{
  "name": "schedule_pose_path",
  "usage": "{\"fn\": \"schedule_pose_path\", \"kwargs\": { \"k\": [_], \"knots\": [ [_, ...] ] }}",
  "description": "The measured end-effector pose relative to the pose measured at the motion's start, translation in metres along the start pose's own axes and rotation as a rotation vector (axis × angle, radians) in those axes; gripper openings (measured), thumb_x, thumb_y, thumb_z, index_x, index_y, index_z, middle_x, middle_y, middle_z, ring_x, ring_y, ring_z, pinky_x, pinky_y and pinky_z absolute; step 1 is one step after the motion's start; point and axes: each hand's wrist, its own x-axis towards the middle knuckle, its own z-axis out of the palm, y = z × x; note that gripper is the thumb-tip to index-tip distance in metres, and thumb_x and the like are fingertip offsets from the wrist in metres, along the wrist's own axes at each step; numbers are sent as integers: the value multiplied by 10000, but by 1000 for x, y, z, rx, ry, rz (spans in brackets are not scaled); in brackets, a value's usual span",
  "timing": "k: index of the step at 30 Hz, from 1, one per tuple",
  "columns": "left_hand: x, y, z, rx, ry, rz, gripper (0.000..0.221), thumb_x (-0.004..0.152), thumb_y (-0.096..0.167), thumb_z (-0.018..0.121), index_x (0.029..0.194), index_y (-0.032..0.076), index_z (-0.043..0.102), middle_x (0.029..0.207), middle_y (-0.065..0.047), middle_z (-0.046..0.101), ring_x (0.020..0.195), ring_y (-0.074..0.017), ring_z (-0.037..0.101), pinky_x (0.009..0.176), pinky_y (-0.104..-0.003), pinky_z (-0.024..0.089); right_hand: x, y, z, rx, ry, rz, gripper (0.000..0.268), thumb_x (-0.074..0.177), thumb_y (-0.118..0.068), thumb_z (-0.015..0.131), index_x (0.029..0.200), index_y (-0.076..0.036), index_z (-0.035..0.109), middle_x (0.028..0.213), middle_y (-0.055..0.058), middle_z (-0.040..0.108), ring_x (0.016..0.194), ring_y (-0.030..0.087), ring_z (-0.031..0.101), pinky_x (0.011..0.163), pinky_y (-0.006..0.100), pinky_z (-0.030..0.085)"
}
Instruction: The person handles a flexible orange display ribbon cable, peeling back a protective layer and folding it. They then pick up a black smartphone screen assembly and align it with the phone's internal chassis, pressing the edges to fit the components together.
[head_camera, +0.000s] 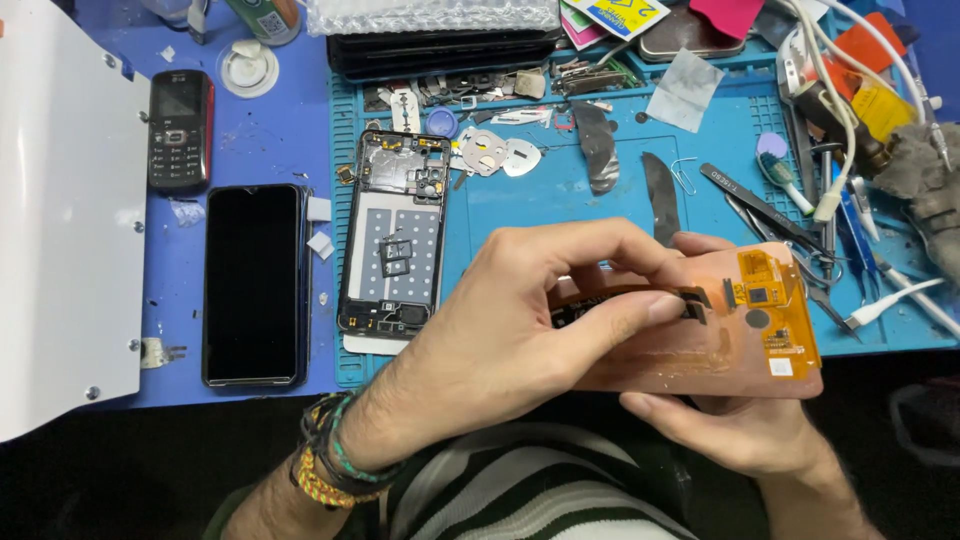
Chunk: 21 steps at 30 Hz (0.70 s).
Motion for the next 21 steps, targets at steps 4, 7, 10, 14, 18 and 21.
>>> {"fn": "schedule_pose_path", "kwargs": {
  "k": [4,7,10,14,18,21],
  "knots": [
    [-5,-3,2,4,88,-3,103,907,30,699,1002,9,731,841,-25,716,660,-70,536,596,-191,476,10,-15,7,202,48,98,1165,579,65,737,1588,-13,159,1439,200,523,1274,310,609,1119,425,520],
    [-4,-6,-1,-67,65,-25,105,925,6,680,1012,-29,727,980,-60,665,716,-92,593,642,-198,504,13,-17,9,162,26,13,1127,613,33,741,1558,-13,128,1462,257,519,1321,349,592,1186,470,491],
    [-1,-6,-1,-24,94,-65,194,927,71,701,1113,73,757,862,5,696,641,-40,475,563,-183,391,10,-13,11,97,67,69,1177,595,60,743,1591,12,117,1389,206,542,1208,296,643,1085,410,542],
    [3,-8,2,80,130,45,181,891,36,700,1072,39,704,926,-38,757,756,-66,643,596,-181,482,8,-10,13,112,31,53,1147,611,38,755,1577,7,137,1441,198,500,1297,303,594,1143,428,514],
    [6,-13,4,53,120,46,134,893,17,720,1021,49,700,842,-27,745,678,-57,618,582,-185,458,5,-6,12,138,47,81,1171,582,31,767,1571,-14,142,1467,176,448,1327,299,560,1146,429,511],
    [6,-12,5,62,116,52,113,895,22,697,1006,38,709,863,-36,751,727,-73,660,623,-187,512,6,-6,13,92,34,37,1162,583,0,773,1553,-27,133,1538,184,325,1363,322,521,1171,460,503]
  ]
}}
